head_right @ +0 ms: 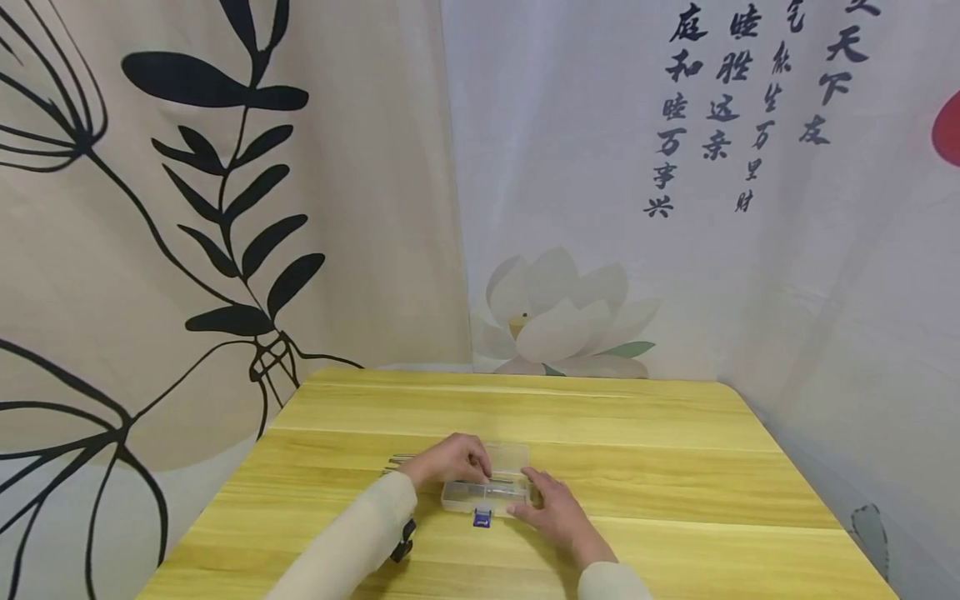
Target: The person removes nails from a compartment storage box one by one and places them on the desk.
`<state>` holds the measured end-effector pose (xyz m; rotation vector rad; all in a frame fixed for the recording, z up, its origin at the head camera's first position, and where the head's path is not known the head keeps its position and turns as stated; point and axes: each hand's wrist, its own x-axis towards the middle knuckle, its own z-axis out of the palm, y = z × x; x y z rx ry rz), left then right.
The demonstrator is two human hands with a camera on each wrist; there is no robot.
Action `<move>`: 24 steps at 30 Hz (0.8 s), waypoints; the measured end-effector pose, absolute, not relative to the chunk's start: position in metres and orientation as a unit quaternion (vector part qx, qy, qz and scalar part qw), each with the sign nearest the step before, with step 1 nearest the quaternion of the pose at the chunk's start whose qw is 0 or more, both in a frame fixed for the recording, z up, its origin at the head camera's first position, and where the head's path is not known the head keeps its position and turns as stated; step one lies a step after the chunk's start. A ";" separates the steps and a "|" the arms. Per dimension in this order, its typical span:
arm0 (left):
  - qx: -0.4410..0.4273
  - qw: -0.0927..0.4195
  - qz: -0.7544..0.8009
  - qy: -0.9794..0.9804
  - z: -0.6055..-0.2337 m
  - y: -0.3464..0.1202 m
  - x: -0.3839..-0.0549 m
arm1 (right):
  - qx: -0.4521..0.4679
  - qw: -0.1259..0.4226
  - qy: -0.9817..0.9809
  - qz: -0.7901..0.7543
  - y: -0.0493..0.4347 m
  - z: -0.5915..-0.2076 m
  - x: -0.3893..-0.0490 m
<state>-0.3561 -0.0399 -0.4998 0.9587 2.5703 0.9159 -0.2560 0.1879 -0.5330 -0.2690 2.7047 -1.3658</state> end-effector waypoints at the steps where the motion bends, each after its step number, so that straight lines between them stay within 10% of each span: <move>1: 0.329 0.124 0.312 0.883 -0.500 -0.039 -0.356 | -0.089 0.050 0.888 -0.448 0.188 -0.533 -0.256; 24: 0.384 0.055 0.194 0.901 -0.507 -0.030 -0.356 | -0.077 0.051 0.894 -0.438 0.188 -0.534 -0.257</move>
